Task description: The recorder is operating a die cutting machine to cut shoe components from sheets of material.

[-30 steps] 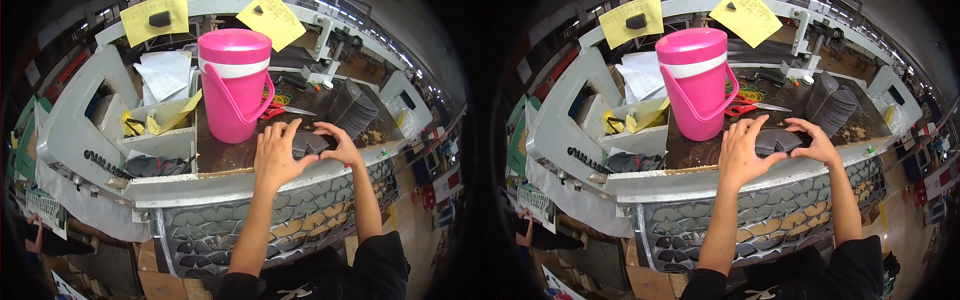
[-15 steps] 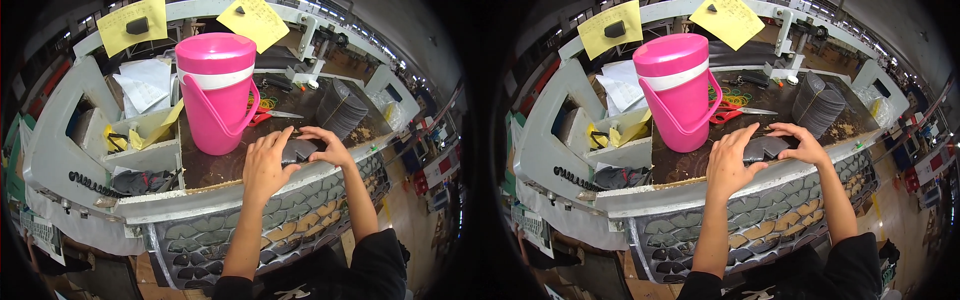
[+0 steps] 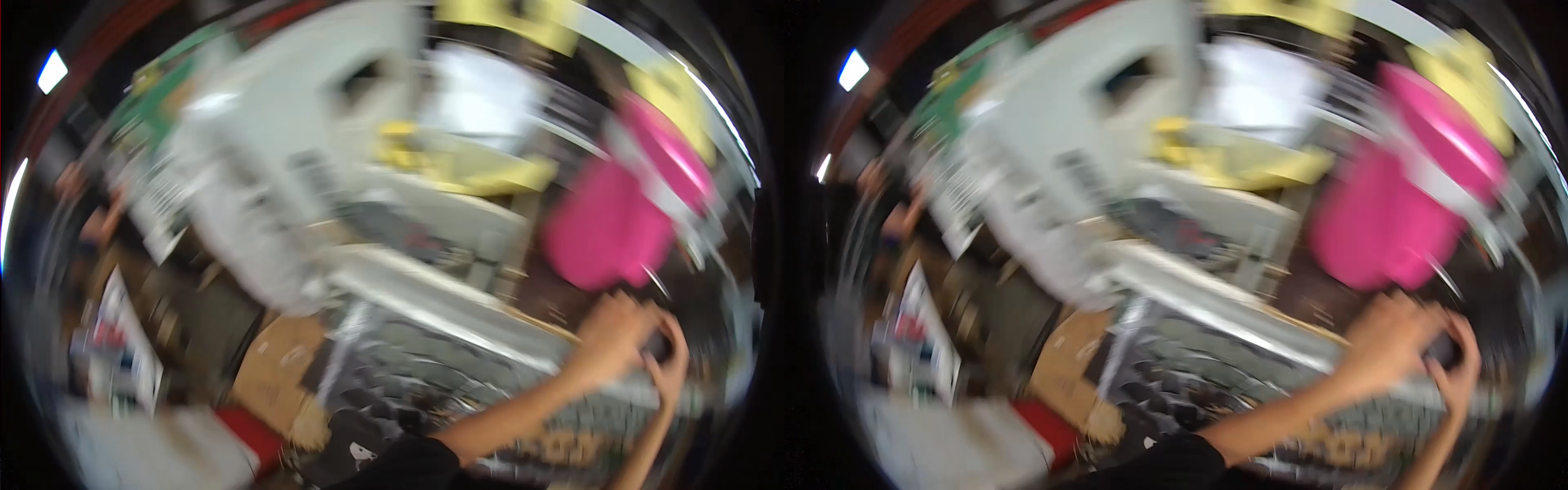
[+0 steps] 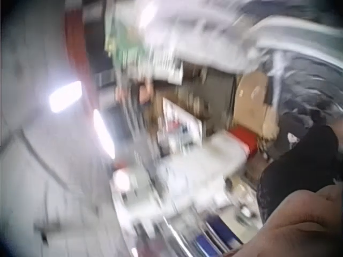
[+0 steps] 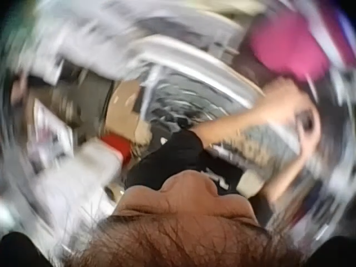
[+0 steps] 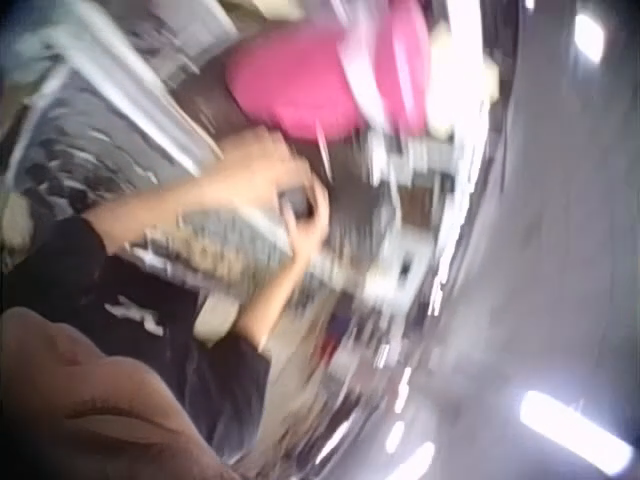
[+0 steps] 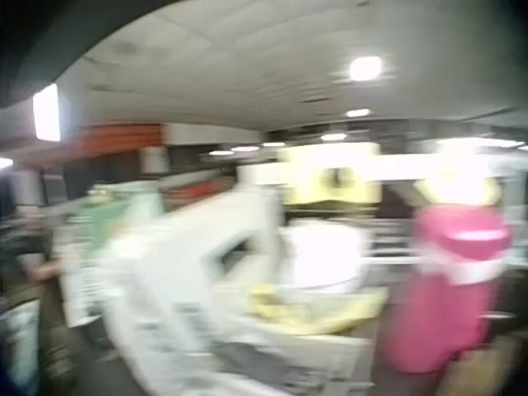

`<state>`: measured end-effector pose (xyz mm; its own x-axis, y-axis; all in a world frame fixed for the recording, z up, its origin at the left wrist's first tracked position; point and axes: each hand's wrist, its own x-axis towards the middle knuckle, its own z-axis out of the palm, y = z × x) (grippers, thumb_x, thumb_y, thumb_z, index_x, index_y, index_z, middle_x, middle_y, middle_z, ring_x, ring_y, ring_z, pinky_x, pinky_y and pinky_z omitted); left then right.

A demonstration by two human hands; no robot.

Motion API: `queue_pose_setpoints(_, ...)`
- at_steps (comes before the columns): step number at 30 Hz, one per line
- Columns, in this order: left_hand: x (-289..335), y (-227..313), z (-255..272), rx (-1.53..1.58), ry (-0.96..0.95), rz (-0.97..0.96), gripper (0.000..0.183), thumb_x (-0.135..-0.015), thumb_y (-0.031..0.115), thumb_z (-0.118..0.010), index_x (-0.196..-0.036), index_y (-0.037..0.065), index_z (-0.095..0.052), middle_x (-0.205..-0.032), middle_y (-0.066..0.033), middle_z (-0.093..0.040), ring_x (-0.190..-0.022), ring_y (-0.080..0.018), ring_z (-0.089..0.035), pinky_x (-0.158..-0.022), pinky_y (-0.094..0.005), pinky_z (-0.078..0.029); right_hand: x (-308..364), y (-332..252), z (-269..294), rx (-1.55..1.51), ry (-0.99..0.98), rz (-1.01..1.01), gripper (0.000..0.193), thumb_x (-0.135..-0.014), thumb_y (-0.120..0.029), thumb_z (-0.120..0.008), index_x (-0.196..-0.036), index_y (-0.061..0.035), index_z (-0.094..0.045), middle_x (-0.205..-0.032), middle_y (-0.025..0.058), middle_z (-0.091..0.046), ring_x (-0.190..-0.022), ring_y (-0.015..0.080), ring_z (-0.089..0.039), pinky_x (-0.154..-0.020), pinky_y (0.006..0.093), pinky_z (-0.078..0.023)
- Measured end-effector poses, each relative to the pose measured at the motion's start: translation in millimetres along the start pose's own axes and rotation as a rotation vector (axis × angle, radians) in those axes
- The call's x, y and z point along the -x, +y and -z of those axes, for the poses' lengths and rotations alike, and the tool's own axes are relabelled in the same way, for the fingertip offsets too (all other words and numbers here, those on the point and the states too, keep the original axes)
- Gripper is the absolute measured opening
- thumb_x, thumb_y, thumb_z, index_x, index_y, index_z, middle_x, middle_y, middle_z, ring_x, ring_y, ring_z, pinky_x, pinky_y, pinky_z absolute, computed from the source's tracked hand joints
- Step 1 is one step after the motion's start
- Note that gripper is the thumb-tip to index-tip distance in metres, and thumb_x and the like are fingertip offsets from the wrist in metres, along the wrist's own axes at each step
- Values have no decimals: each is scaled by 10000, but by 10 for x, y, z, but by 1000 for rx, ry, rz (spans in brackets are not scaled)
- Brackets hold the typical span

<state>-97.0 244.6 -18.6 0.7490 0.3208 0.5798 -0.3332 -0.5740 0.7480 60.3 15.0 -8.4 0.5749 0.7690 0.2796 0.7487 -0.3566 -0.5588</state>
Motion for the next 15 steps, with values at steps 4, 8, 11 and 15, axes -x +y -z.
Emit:
queue_pose_setpoints(4,194,-480,-935,-138,367,-82,735,-619,184,-921,-1285,39,-647,-1181,-136,-656,-1178,-387,-579,-1056,-496,-439,-86,-179,-209,-58,11,146,620,-1001,-245,-798,-1493,54,-568,-1403,229,-689,-1277,334,-666,-1084,450,-540)
queue_pose_setpoints(8,221,-590,-934,-10,175,-36,992,-611,230,-936,-1463,-66,-523,-1382,-243,-586,-1470,-444,-428,-1318,-516,-201,-109,-355,-394,-160,111,77,592,-991,-259,-823,-1447,52,-610,-1334,211,-716,-1198,309,-697,-1033,418,-564)
queue_pose_setpoints(11,139,-364,-474,-169,229,-43,735,-650,338,-913,-1292,75,-671,-1155,-148,-687,-1210,-348,-577,-1074,-479,-388,-138,-165,-385,-19,118,171,595,-987,-305,-831,-1431,39,-635,-1303,202,-735,-1161,298,-713,-995,382,-579)
queue_pose_setpoints(15,109,-257,-181,-185,38,-30,650,-710,453,-898,-1240,132,-699,-1042,-111,-704,-1056,-302,-613,-900,-473,-448,-175,-370,-429,146,169,238,591,-982,-385,-824,-1385,25,-685,-1292,209,-738,-1108,314,-737,-944,387,-606)
